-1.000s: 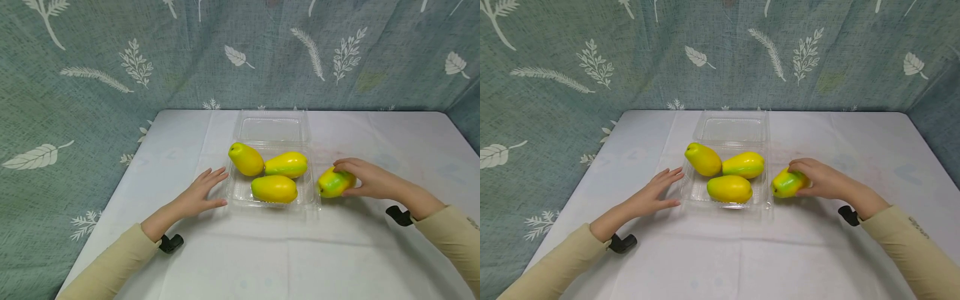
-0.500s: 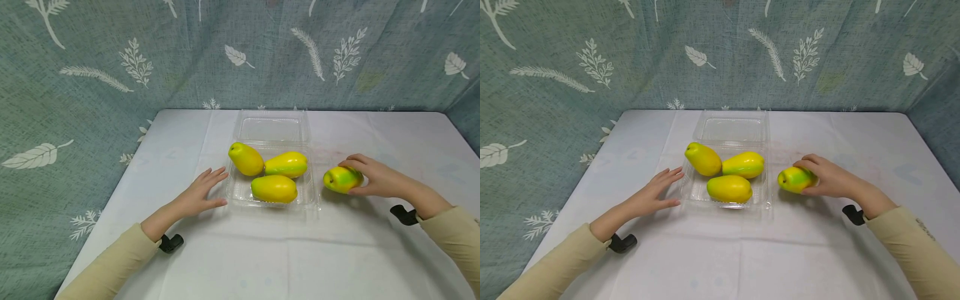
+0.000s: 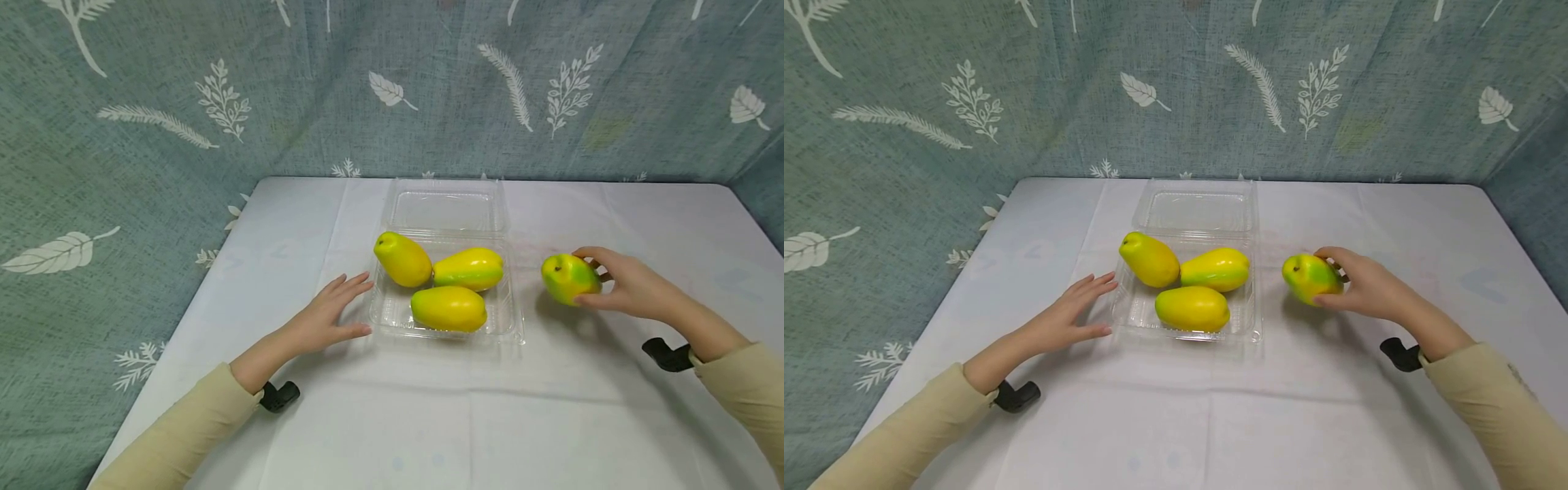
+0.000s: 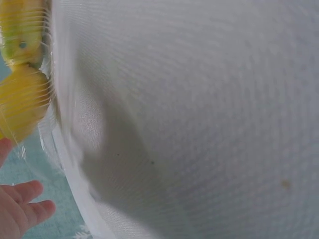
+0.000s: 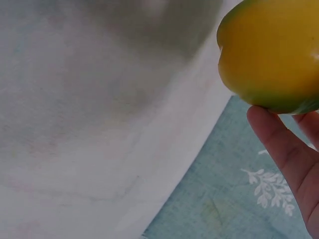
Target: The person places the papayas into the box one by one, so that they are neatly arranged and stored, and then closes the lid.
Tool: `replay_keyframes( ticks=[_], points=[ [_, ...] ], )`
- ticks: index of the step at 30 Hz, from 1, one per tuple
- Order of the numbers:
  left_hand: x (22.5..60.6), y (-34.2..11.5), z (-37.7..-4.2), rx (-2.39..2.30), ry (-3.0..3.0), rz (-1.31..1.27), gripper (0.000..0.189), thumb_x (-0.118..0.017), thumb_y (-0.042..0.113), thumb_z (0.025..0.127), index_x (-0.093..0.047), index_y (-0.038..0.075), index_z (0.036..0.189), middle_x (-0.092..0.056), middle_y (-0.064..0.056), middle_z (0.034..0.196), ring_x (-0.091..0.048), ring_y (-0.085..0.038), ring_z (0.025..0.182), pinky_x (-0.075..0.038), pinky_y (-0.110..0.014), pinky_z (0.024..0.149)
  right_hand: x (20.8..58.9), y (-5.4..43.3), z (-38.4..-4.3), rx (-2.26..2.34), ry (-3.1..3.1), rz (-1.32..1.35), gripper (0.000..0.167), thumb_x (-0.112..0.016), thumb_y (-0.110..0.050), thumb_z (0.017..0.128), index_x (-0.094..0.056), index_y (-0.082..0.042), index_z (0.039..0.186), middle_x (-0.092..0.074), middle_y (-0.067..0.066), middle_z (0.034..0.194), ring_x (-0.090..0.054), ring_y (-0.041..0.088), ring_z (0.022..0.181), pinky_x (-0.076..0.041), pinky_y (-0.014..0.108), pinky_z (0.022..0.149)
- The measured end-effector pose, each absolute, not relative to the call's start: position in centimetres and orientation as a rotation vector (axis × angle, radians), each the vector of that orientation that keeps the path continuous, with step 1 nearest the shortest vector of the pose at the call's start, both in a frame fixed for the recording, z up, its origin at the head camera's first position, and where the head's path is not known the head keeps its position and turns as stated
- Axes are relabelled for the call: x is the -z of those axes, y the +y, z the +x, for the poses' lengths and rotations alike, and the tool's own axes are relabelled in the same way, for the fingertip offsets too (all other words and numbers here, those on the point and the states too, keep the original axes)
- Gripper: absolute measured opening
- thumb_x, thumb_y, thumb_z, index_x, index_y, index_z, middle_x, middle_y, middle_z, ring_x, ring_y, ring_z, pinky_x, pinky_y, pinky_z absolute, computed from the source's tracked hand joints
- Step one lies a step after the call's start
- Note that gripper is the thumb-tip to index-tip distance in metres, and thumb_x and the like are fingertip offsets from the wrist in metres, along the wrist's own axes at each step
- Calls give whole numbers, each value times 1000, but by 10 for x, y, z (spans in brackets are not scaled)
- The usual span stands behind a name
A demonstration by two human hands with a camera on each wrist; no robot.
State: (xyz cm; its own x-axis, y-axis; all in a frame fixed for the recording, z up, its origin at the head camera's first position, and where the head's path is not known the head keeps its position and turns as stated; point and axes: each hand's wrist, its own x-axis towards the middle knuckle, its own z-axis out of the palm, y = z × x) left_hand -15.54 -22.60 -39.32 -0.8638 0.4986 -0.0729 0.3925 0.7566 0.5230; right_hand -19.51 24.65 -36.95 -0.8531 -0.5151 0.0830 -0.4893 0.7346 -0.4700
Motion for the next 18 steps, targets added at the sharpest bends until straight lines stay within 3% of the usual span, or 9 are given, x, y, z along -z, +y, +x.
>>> replay_keyframes(
  ticks=[13,18],
  points=[
    [394,-226,-156,-778,2738,705,75,-65,43,82,-31,15,142,-19,2,152,-15,-38,137,-19,-58,106,342,237,-195,842,2855,-757,61,-73,-17,77,-42,1,126,-53,17,117,-56,31,96,-54,36,72],
    [394,-226,-155,-789,2731,680,78,-66,42,82,-27,15,144,-18,2,153,-13,-37,138,-19,-58,106,331,230,-196,858,2816,-666,64,-72,-20,79,-38,2,129,-50,22,121,-55,37,99,-53,41,74]
  ],
)
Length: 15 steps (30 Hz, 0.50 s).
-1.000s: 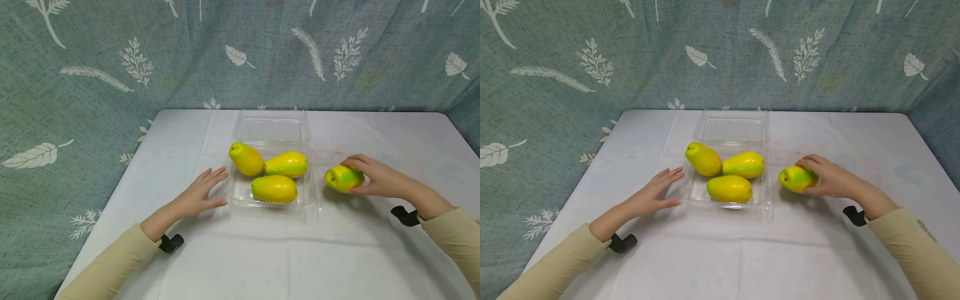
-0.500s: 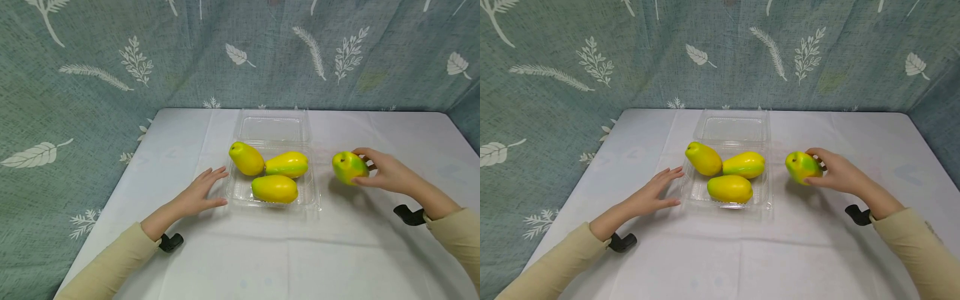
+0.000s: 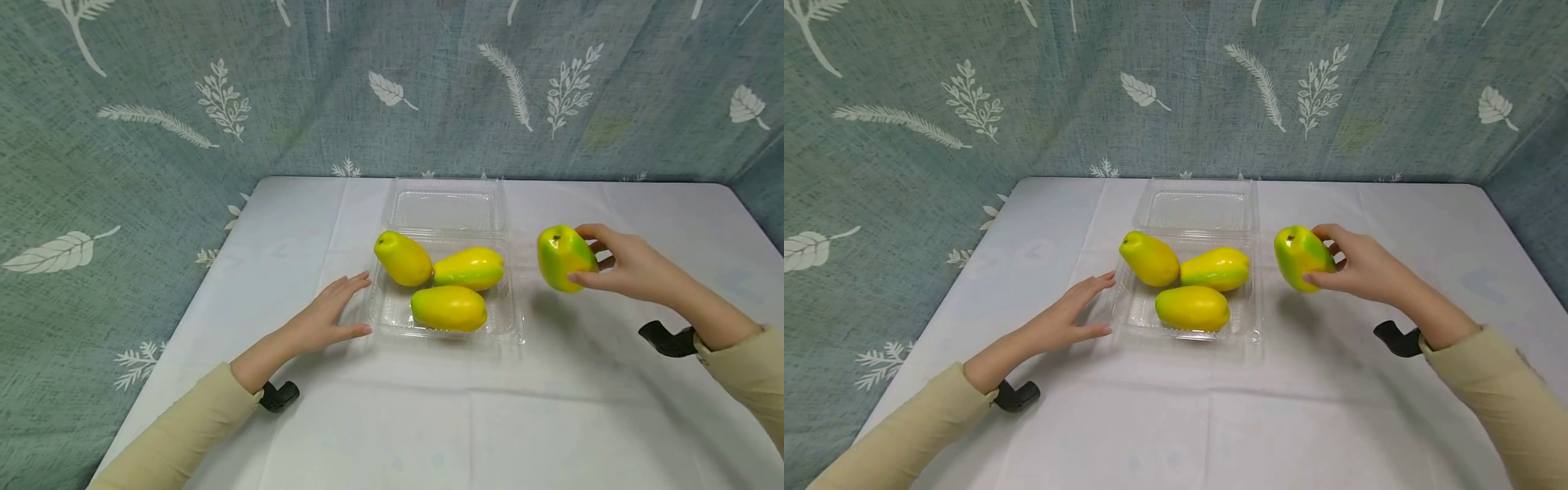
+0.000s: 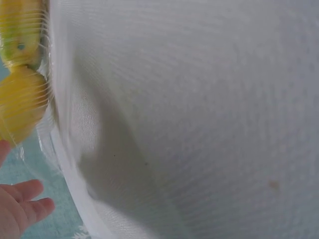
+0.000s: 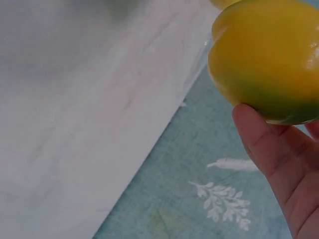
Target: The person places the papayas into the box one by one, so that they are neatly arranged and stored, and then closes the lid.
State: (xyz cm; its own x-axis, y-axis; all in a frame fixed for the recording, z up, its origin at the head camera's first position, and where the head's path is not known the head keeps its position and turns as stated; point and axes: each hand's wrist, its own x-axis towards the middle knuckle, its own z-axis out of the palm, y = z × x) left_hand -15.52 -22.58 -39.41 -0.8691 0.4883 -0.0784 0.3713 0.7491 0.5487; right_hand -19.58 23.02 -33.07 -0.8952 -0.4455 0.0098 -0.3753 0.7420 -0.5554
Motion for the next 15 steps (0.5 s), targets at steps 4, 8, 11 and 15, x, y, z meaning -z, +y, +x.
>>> replay_keyframes(
  ticks=[4,8,11,15],
  points=[
    [394,-225,-155,-778,2739,678,79,-65,43,82,-26,16,144,-17,3,153,-9,-38,138,-19,-63,103,323,223,-195,885,2798,-577,66,-71,-23,80,-37,1,132,-49,22,124,-54,38,103,-53,41,76],
    [395,-226,-156,-757,2751,688,81,-63,46,82,-23,17,146,-16,3,153,-8,-38,138,-19,-63,103,315,214,-193,896,2793,-547,67,-70,-28,81,-37,-1,133,-49,20,125,-55,37,103,-52,42,77],
    [396,-227,-156,-752,2753,690,81,-63,48,82,-22,18,146,-16,3,153,-8,-37,139,-19,-63,103,308,206,-193,901,2781,-553,68,-69,-31,82,-36,-2,134,-50,19,125,-54,36,105,-52,43,78],
    [397,-228,-156,-753,2759,707,79,-62,47,82,-25,17,145,-16,3,153,-9,-38,138,-20,-62,103,299,194,-193,926,2758,-560,67,-68,-31,82,-36,-3,134,-51,17,124,-54,33,105,-52,42,80]
  ],
)
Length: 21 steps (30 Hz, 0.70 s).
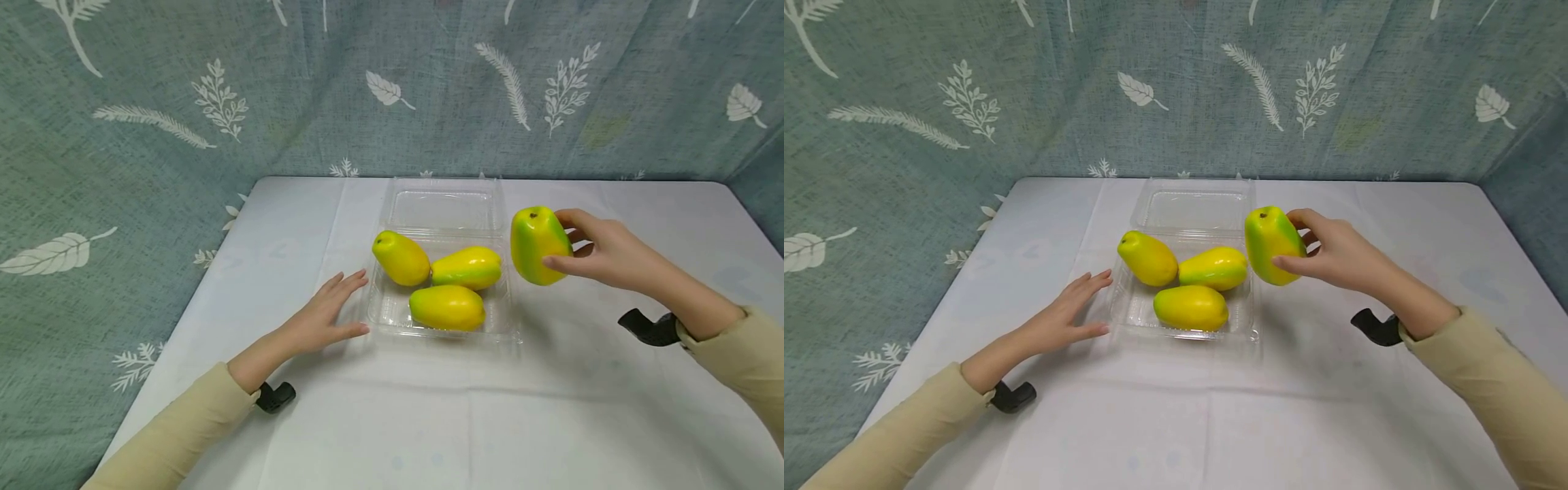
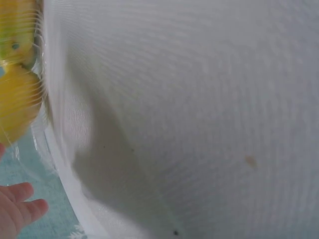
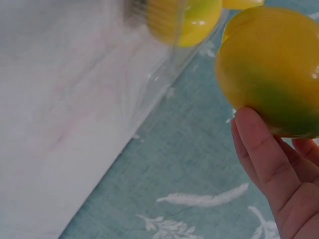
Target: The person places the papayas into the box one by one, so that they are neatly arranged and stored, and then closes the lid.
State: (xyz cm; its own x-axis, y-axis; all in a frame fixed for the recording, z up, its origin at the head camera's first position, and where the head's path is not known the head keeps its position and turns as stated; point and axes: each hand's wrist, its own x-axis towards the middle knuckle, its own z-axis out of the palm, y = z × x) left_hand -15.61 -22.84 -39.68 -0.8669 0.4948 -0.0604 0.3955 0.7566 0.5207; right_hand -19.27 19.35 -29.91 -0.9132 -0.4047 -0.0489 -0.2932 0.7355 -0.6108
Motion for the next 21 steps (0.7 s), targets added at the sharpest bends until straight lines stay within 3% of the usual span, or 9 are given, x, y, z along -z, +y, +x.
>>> replay_keyframes(
  ticks=[21],
  points=[
    [398,-232,-156,-746,2764,666,78,-61,52,82,-28,17,144,-22,3,151,-11,-35,139,-21,-63,103,276,117,-206,995,2615,-769,58,-66,-32,83,-43,-8,131,-56,8,120,-57,23,102,-52,36,80]
  ],
)
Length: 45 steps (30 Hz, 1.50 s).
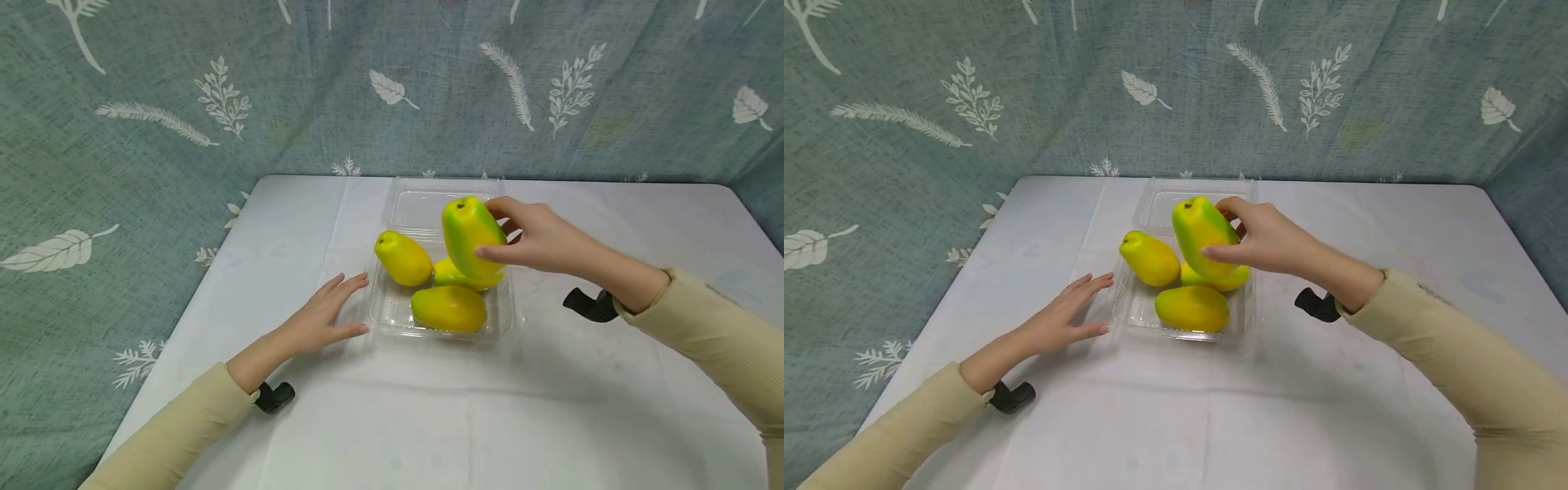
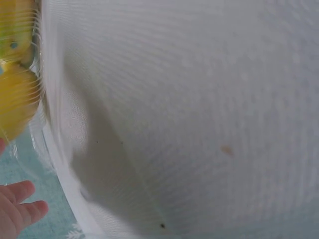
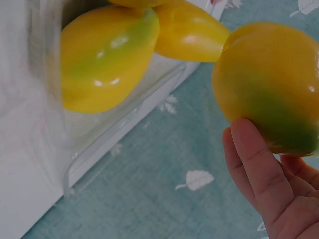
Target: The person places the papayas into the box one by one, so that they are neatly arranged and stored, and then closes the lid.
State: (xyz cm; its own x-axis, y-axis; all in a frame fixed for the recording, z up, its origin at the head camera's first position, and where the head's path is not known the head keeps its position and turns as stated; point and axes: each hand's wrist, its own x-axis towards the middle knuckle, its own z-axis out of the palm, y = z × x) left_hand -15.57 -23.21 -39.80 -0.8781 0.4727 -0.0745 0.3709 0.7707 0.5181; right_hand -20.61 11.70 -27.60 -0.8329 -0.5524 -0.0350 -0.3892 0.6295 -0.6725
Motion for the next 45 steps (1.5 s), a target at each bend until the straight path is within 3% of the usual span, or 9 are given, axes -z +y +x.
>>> replay_keyframes(
  ticks=[21,36,45],
  points=[
    [398,-229,-158,-737,2732,656,81,-59,50,83,-21,17,147,-19,-1,152,-7,-35,139,-18,-62,104,287,62,-215,987,2528,-940,60,-67,-34,81,-44,-5,128,-58,8,117,-59,22,98,-52,32,80],
    [396,-231,-156,-744,2722,655,81,-58,49,85,-18,18,147,-18,-1,152,-7,-35,139,-17,-61,105,302,33,-214,951,2464,-887,62,-67,-40,80,-44,-8,129,-57,7,120,-59,18,94,-50,31,82],
    [399,-232,-159,-786,2713,691,82,-62,43,84,-14,26,148,-15,2,153,-5,-38,139,-17,-64,103,313,19,-210,851,2460,-916,65,-66,-40,80,-42,-7,131,-55,7,123,-57,17,96,-49,30,84]
  ],
)
